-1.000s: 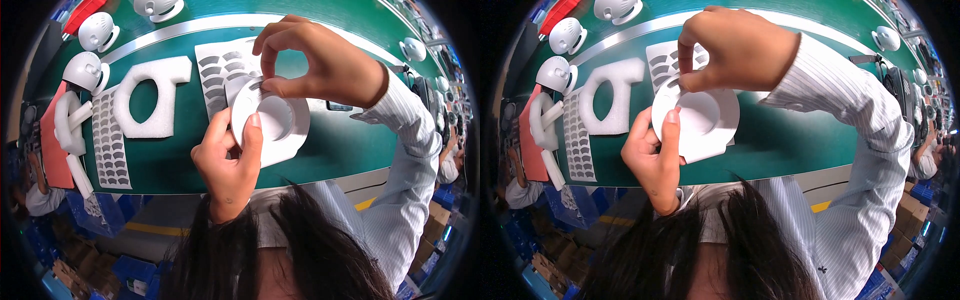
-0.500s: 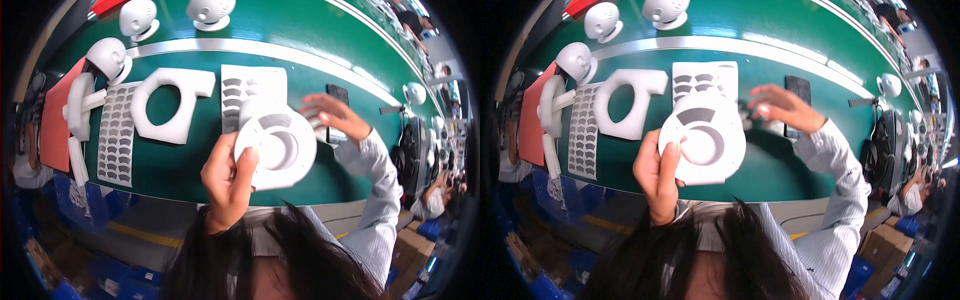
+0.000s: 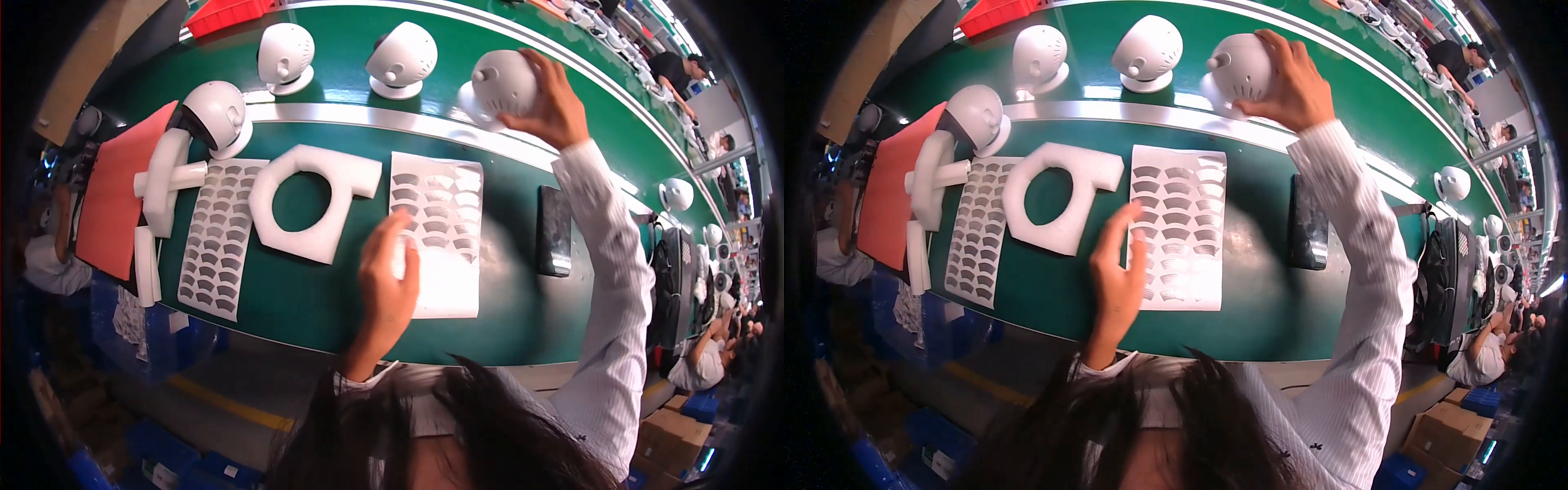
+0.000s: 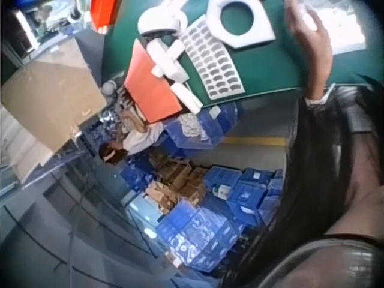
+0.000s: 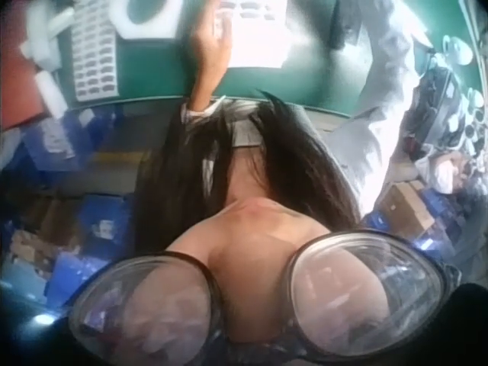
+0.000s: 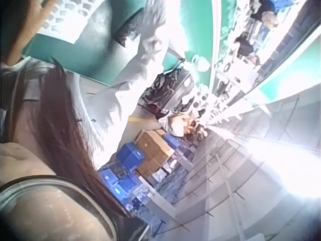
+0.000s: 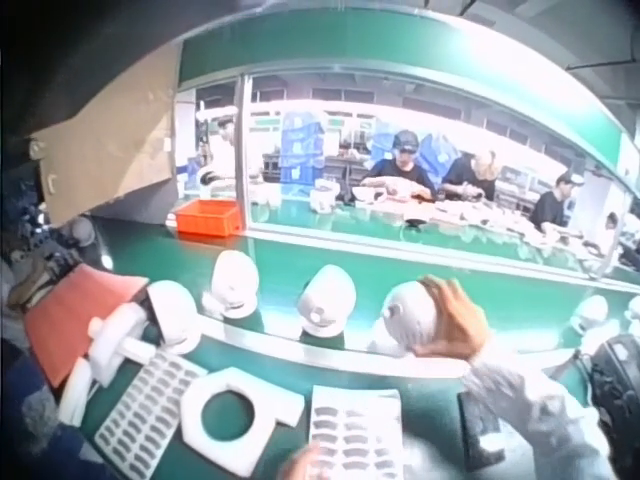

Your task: Assembling plastic lighting fixture housings and applying adhesive gaskets on an industrial production line.

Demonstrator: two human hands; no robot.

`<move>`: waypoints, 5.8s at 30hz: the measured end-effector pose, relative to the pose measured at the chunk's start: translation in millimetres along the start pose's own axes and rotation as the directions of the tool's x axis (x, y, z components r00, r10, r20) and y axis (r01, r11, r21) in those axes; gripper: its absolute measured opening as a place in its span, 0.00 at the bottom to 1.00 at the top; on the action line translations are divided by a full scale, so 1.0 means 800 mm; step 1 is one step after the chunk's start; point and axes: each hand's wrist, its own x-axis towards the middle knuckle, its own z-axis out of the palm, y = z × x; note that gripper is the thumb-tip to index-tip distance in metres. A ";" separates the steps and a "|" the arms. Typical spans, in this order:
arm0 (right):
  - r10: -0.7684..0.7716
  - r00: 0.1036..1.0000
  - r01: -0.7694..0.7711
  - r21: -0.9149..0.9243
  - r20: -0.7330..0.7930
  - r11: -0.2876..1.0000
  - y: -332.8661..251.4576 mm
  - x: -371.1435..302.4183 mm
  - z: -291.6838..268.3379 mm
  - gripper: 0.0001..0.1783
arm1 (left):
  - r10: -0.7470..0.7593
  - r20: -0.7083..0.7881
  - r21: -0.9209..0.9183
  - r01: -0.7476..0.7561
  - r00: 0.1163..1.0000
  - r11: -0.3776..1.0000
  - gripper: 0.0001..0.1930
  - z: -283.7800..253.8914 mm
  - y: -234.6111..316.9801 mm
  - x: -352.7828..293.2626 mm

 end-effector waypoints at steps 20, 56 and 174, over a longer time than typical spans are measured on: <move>-0.544 0.817 0.524 -0.641 0.191 0.562 -0.023 0.104 0.171 0.41 | 0.104 0.058 0.139 -0.112 0.993 0.984 0.09 0.004 -0.006 -0.005; -0.004 0.982 -0.086 0.467 0.188 0.880 -0.050 -0.138 0.110 0.13 | -0.327 0.263 -0.362 0.407 0.908 0.839 0.07 -0.047 0.074 -0.051; -0.066 0.950 -0.048 0.354 0.304 0.934 -0.085 -0.094 -0.057 0.31 | -0.245 0.064 -0.162 0.252 0.967 0.954 0.16 0.014 0.080 0.001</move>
